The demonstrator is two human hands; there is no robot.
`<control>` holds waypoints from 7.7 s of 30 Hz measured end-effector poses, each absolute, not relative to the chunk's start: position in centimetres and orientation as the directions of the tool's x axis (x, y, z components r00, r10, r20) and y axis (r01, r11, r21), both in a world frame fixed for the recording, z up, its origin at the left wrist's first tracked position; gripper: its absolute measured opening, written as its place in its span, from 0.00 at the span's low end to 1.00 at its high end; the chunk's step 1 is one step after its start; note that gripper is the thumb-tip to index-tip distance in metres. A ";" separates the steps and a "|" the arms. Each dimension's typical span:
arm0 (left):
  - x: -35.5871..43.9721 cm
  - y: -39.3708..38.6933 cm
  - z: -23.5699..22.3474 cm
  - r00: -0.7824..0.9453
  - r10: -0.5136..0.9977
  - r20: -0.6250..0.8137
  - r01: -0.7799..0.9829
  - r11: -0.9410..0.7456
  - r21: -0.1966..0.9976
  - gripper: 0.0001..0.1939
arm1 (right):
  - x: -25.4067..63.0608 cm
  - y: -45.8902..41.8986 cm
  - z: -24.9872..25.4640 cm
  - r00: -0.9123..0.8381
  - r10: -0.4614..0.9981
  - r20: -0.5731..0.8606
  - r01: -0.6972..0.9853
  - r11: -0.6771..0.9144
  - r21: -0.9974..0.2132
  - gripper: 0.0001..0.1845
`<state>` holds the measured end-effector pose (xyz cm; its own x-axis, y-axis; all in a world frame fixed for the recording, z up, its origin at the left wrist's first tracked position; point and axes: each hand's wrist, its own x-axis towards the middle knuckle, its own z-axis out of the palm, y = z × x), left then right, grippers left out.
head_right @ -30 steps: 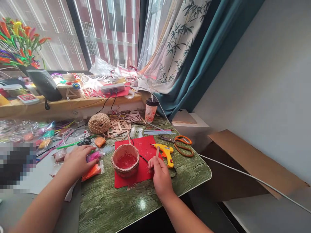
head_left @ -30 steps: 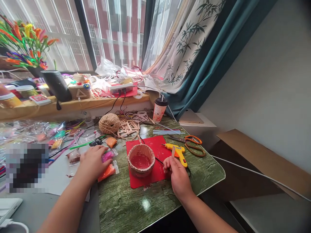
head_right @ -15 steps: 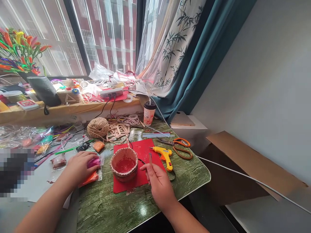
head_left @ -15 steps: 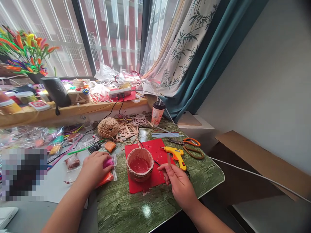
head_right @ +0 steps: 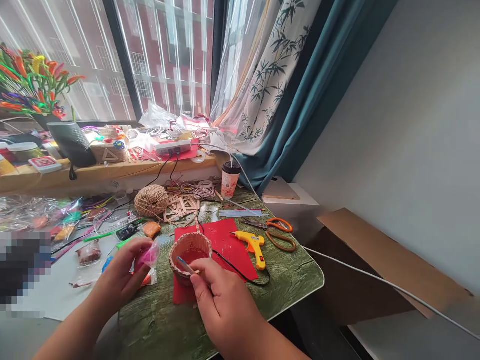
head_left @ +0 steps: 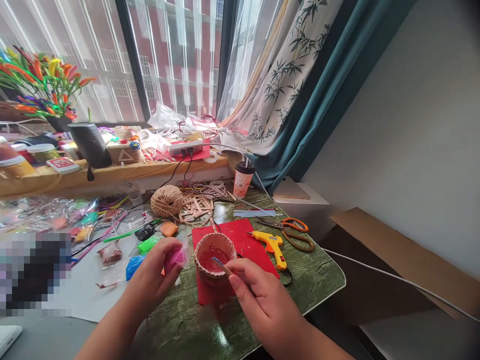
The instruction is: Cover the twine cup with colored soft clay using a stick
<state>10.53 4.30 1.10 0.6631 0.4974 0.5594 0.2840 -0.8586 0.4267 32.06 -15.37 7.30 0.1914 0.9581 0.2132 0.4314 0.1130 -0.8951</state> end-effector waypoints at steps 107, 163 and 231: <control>13.6 2.9 -2.5 0.672 0.716 -0.188 0.116 0.148 0.982 0.65 | 34.7 -12.5 1.0 0.365 0.755 0.545 0.491 0.342 -0.802 0.20; 13.5 2.8 -3.5 0.656 0.662 0.361 0.212 -0.621 0.754 0.59 | 33.6 -12.4 1.6 -0.128 0.826 0.550 0.879 0.352 -0.323 0.33; 13.3 3.1 -2.2 0.702 0.598 0.388 0.340 -0.759 0.555 0.57 | 33.6 -14.6 0.5 -0.125 0.798 0.590 0.814 0.422 -0.399 0.36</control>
